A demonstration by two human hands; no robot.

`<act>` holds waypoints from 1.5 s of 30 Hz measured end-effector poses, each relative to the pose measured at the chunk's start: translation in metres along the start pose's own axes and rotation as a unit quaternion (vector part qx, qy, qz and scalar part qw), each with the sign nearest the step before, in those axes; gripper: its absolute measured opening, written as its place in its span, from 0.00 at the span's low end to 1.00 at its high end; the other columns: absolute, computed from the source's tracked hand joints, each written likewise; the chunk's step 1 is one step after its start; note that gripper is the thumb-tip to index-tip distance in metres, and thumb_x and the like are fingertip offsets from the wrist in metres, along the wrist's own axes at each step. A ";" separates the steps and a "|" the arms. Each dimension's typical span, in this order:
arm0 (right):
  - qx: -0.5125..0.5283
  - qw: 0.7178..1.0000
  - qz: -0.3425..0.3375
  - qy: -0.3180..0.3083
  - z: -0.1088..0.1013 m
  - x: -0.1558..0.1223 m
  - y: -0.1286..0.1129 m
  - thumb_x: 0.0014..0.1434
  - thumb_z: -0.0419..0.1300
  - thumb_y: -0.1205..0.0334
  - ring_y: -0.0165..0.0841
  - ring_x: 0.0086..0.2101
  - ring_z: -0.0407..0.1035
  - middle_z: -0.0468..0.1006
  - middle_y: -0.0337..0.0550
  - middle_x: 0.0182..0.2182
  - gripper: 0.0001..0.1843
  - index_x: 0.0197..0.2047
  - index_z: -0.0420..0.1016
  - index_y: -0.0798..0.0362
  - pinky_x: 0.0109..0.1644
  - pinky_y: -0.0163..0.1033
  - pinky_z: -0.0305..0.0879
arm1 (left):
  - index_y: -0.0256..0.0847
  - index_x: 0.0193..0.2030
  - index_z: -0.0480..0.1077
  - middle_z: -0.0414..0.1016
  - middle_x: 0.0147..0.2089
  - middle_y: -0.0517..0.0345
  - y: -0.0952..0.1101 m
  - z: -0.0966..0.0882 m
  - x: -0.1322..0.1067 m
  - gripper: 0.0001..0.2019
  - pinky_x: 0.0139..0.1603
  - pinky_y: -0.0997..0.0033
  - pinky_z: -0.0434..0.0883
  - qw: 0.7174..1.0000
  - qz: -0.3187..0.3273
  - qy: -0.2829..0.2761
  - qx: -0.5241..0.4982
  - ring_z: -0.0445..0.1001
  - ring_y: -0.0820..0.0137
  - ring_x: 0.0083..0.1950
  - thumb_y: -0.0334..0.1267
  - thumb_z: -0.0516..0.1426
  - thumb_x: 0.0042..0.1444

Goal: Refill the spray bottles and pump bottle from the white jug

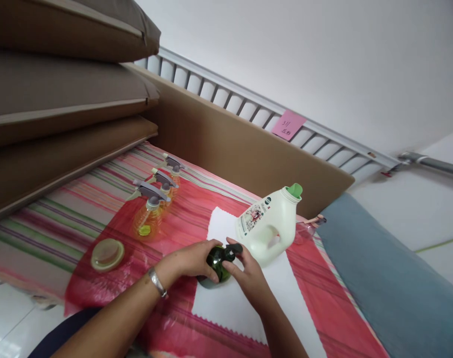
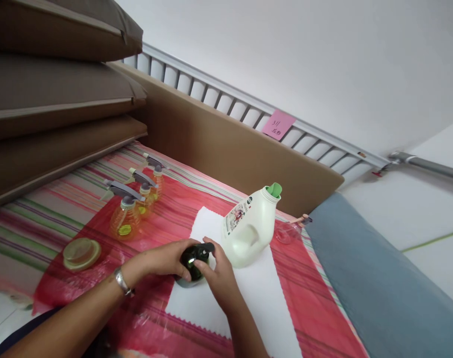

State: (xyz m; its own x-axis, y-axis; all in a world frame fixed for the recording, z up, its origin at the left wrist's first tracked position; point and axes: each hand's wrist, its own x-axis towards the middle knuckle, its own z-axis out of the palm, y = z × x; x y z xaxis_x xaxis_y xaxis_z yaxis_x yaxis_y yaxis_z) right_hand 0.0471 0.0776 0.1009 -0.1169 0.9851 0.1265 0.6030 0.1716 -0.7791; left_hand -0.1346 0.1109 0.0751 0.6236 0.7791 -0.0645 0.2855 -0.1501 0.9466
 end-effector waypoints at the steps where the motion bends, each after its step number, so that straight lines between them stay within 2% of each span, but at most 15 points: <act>1: 0.002 1.000 -0.006 -0.002 0.000 0.000 0.000 0.49 0.60 0.58 0.41 0.51 0.65 0.73 0.46 0.50 0.22 0.49 0.70 0.50 0.57 0.51 0.59 | 0.44 0.57 0.61 0.73 0.50 0.54 0.000 0.000 0.000 0.39 0.45 0.65 0.68 1.000 0.001 -0.001 -0.001 0.71 0.59 0.48 0.35 0.66 0.33; 6: -0.052 0.997 0.019 0.052 0.000 -0.003 0.001 0.45 0.64 0.57 0.43 0.45 0.69 0.77 0.46 0.41 0.20 0.44 0.72 0.52 0.53 0.52 0.62 | 0.44 0.58 0.60 0.72 0.52 0.53 0.001 0.000 0.000 0.41 0.47 0.64 0.67 1.000 -0.012 0.003 0.008 0.71 0.58 0.49 0.35 0.67 0.32; 9: 0.003 1.000 -0.002 0.013 0.000 -0.003 0.001 0.49 0.61 0.57 0.41 0.50 0.66 0.73 0.46 0.48 0.25 0.51 0.68 0.50 0.55 0.49 0.60 | 0.45 0.58 0.60 0.71 0.52 0.53 0.001 0.000 0.000 0.41 0.47 0.64 0.67 1.000 -0.003 0.001 0.009 0.70 0.59 0.50 0.35 0.67 0.33; 11: 0.032 0.999 -0.016 -0.009 0.000 -0.003 0.001 0.51 0.59 0.58 0.40 0.52 0.64 0.72 0.44 0.50 0.24 0.52 0.67 0.50 0.57 0.48 0.59 | 0.45 0.58 0.60 0.71 0.52 0.54 0.000 0.000 0.000 0.40 0.48 0.65 0.67 1.000 0.007 0.002 0.003 0.70 0.59 0.50 0.35 0.67 0.33; 15: -0.002 0.999 0.022 0.037 0.004 -0.003 0.001 0.48 0.62 0.58 0.42 0.46 0.69 0.77 0.43 0.40 0.16 0.42 0.72 0.50 0.53 0.49 0.61 | 0.45 0.58 0.60 0.72 0.51 0.54 0.000 0.000 0.000 0.40 0.45 0.66 0.68 1.000 -0.001 -0.002 -0.002 0.71 0.60 0.49 0.34 0.66 0.33; 17: -0.013 0.998 0.035 0.059 0.007 -0.004 0.001 0.47 0.63 0.57 0.43 0.44 0.69 0.77 0.43 0.39 0.16 0.40 0.72 0.51 0.52 0.50 0.62 | 0.44 0.57 0.60 0.73 0.49 0.54 -0.001 0.000 0.000 0.40 0.44 0.66 0.68 1.000 -0.007 -0.002 0.005 0.71 0.59 0.47 0.34 0.66 0.33; 22: 0.055 0.998 0.012 0.019 0.006 -0.005 0.001 0.50 0.60 0.58 0.42 0.49 0.67 0.74 0.45 0.48 0.22 0.49 0.69 0.51 0.55 0.49 0.60 | 0.45 0.58 0.60 0.72 0.51 0.54 -0.002 0.001 0.000 0.40 0.46 0.66 0.68 1.000 0.010 0.001 -0.004 0.71 0.60 0.49 0.34 0.66 0.34; 25: 0.014 0.999 0.030 0.041 0.004 -0.004 -0.002 0.48 0.62 0.57 0.44 0.46 0.68 0.77 0.45 0.41 0.17 0.42 0.73 0.51 0.53 0.50 0.61 | 0.45 0.56 0.61 0.72 0.50 0.55 -0.002 0.000 0.000 0.39 0.45 0.66 0.68 1.000 0.010 0.000 0.003 0.71 0.60 0.48 0.34 0.67 0.33; 27: -0.003 0.997 0.048 0.052 0.004 -0.004 -0.003 0.46 0.63 0.57 0.45 0.45 0.69 0.77 0.45 0.40 0.17 0.41 0.73 0.52 0.53 0.52 0.61 | 0.45 0.56 0.62 0.73 0.49 0.55 -0.002 0.000 0.000 0.38 0.43 0.66 0.68 1.000 0.006 -0.001 0.012 0.72 0.60 0.46 0.35 0.67 0.33; 31: 0.058 0.998 0.025 0.014 0.006 -0.005 -0.002 0.50 0.59 0.57 0.42 0.50 0.67 0.73 0.47 0.50 0.21 0.49 0.69 0.51 0.55 0.50 0.60 | 0.45 0.57 0.61 0.72 0.50 0.55 -0.004 0.000 -0.001 0.39 0.43 0.66 0.68 1.000 0.010 0.003 0.017 0.71 0.60 0.47 0.36 0.67 0.33; 35: 0.009 0.996 0.045 0.073 0.009 -0.005 0.001 0.45 0.63 0.57 0.44 0.48 0.67 0.77 0.47 0.43 0.19 0.42 0.73 0.53 0.56 0.52 0.59 | 0.45 0.57 0.61 0.73 0.49 0.54 -0.003 0.000 -0.001 0.39 0.43 0.66 0.68 1.000 0.003 0.000 0.014 0.72 0.60 0.47 0.35 0.66 0.33; 37: 0.019 0.994 0.050 0.091 0.011 -0.004 0.002 0.44 0.64 0.57 0.45 0.48 0.67 0.76 0.48 0.44 0.22 0.44 0.72 0.53 0.56 0.52 0.59 | 0.43 0.57 0.60 0.72 0.50 0.53 -0.003 0.000 -0.001 0.40 0.44 0.66 0.68 1.000 0.001 0.002 0.016 0.71 0.59 0.47 0.35 0.66 0.33; 41: 0.086 0.995 0.028 0.045 0.011 -0.005 0.003 0.47 0.61 0.56 0.43 0.52 0.65 0.73 0.49 0.50 0.22 0.47 0.71 0.52 0.57 0.50 0.59 | 0.45 0.57 0.61 0.72 0.51 0.54 -0.003 0.001 0.000 0.39 0.45 0.65 0.68 1.000 0.012 0.006 0.025 0.71 0.59 0.48 0.36 0.66 0.33; 45: 0.041 0.993 0.053 0.102 0.013 -0.004 0.003 0.42 0.65 0.58 0.44 0.46 0.69 0.78 0.47 0.40 0.19 0.40 0.74 0.52 0.55 0.51 0.61 | 0.45 0.56 0.61 0.73 0.50 0.55 -0.004 0.001 0.000 0.38 0.44 0.66 0.68 1.000 0.013 0.006 0.025 0.72 0.60 0.47 0.36 0.66 0.33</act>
State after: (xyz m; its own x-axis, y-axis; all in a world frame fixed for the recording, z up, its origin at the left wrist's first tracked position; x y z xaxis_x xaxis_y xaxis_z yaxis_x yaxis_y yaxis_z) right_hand 0.0394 0.0737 0.0898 0.1112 0.9815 0.1561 0.5356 0.0731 -0.8413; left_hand -0.1351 0.1113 0.0710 0.6222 0.7820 -0.0353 0.3051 -0.2007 0.9309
